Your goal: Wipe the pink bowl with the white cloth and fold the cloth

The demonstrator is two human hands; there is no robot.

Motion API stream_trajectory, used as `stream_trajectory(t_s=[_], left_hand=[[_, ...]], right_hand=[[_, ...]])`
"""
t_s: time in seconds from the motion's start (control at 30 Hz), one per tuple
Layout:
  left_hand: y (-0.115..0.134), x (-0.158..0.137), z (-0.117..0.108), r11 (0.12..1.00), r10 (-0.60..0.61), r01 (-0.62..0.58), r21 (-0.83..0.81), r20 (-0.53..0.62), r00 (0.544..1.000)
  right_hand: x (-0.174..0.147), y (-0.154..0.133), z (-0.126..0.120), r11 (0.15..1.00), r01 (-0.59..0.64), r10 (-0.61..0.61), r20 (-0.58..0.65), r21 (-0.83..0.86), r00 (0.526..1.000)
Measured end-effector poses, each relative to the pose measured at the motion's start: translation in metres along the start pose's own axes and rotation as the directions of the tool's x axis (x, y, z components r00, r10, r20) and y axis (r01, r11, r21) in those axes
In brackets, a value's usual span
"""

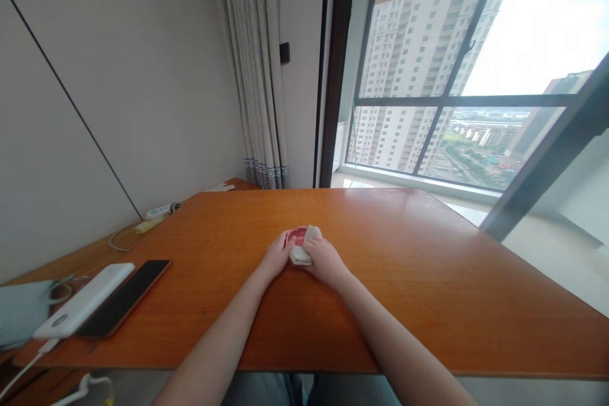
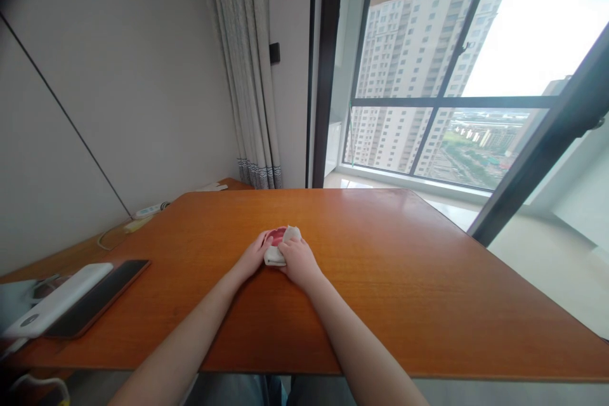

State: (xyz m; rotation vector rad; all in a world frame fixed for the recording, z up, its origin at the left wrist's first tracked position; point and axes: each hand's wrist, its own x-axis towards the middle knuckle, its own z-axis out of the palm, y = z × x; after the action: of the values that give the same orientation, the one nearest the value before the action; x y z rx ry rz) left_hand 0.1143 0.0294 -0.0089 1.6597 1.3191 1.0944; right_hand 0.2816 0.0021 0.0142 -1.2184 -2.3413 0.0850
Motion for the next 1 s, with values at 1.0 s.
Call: stream_trajectory(t_s=[1.0], left_hand=[[0.015,-0.004,0.001,0.951,0.09,-0.136,-0.279,-0.172,0.981]], right_hand=[[-0.002,-0.003,0.014,0.987,0.12,-0.137,-0.169,-0.102,0.976]])
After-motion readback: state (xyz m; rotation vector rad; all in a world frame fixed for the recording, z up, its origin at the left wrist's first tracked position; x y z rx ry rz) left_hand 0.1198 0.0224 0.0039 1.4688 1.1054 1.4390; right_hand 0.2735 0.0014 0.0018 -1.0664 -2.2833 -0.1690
